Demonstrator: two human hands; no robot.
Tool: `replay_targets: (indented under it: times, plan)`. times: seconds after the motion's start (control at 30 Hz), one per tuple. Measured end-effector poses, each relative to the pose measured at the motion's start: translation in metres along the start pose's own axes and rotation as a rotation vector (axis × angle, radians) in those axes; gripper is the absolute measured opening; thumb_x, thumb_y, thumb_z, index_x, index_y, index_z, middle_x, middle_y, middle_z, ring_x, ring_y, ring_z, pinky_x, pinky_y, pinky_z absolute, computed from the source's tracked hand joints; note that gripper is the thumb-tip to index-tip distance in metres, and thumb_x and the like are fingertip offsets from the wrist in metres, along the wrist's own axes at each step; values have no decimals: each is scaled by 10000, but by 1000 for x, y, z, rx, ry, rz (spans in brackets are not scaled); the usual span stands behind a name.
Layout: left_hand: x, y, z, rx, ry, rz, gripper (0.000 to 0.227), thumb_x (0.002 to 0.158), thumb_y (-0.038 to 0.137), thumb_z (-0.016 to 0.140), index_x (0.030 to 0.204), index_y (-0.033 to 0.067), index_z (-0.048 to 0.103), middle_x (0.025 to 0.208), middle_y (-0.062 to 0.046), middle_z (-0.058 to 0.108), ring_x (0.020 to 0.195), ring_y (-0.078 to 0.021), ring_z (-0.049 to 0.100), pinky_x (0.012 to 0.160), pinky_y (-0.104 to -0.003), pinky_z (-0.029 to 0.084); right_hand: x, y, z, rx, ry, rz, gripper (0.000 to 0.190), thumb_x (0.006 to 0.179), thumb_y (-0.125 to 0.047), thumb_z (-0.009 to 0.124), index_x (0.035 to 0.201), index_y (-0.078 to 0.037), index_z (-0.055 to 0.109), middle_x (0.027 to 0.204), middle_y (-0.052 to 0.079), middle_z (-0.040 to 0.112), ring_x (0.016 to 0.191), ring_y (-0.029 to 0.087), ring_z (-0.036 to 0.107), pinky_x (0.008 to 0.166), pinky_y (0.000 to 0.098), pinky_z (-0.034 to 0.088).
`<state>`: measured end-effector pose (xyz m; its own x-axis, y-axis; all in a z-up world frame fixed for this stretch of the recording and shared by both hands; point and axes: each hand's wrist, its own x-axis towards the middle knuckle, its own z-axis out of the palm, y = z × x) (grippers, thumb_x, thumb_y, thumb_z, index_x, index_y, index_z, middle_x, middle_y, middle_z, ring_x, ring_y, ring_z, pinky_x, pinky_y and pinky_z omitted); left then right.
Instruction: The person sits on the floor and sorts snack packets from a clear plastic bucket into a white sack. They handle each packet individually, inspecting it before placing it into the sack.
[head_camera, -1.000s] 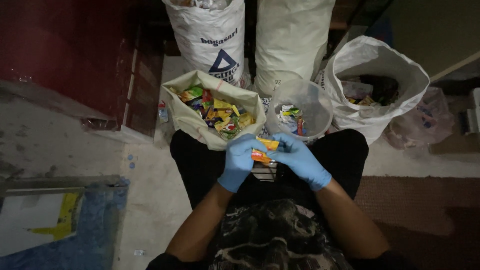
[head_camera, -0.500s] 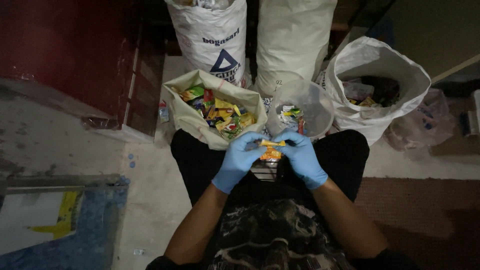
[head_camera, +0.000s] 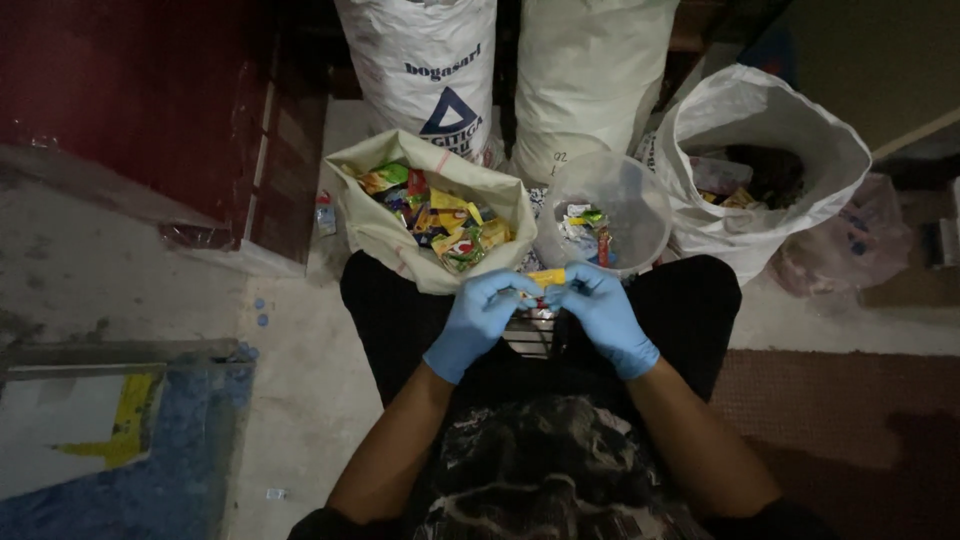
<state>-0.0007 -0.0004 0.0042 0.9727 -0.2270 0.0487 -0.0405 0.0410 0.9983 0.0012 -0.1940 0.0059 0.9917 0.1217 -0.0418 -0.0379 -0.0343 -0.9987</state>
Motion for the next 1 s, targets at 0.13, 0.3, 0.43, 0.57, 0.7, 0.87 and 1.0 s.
replay_targets:
  times: [0.13,0.3,0.43,0.57,0.7,0.87,1.0]
  plan:
    - [-4,-29,3,60,-70,-137,221,946,158,726,1159,98,738,1167,-195,720,1054,-347,718,883,-473,605,4,39,-3,-54,29,0,104,819,-10,826,859,-15,731,694,41,695,670,80,588,691,238,502]
    - [-1,-18,-5,168,28,-303,276,980,208,680,1252,162,675,1209,-164,707,1148,-303,676,1062,-474,526,8,44,6,-29,16,120,131,825,-65,855,918,-51,763,734,23,706,727,77,597,738,262,522]
    - [21,-69,-45,483,232,-263,360,878,359,773,1183,189,689,997,-190,736,1030,-405,697,905,-512,553,16,66,-6,-169,-10,179,251,907,-107,753,1158,-108,752,992,134,765,973,230,704,955,427,536]
    - [57,-117,-99,675,374,-192,211,899,371,780,1046,219,768,940,-107,778,988,-337,730,883,-438,562,31,142,-37,-119,191,217,215,990,-81,656,1187,-93,742,1088,170,745,1067,271,680,1057,471,485]
    - [87,-113,-103,782,347,-79,129,929,199,761,1029,120,785,971,-145,769,961,-370,732,895,-437,575,34,171,-44,-119,252,228,225,998,-70,624,1198,-42,722,1176,200,711,1172,343,639,1101,505,451]
    - [108,-106,-70,946,33,-280,265,968,160,627,1230,165,597,964,-175,748,975,-405,718,834,-556,566,42,163,-29,-113,246,181,267,986,-22,589,1227,24,694,1190,237,706,1191,419,624,1093,553,451]
    - [124,-136,-58,1109,-39,-312,90,994,228,575,1071,181,576,896,-187,749,949,-415,734,824,-564,567,45,172,-45,-47,322,275,225,991,-126,660,1197,-77,734,1091,142,752,1010,291,708,990,479,532]
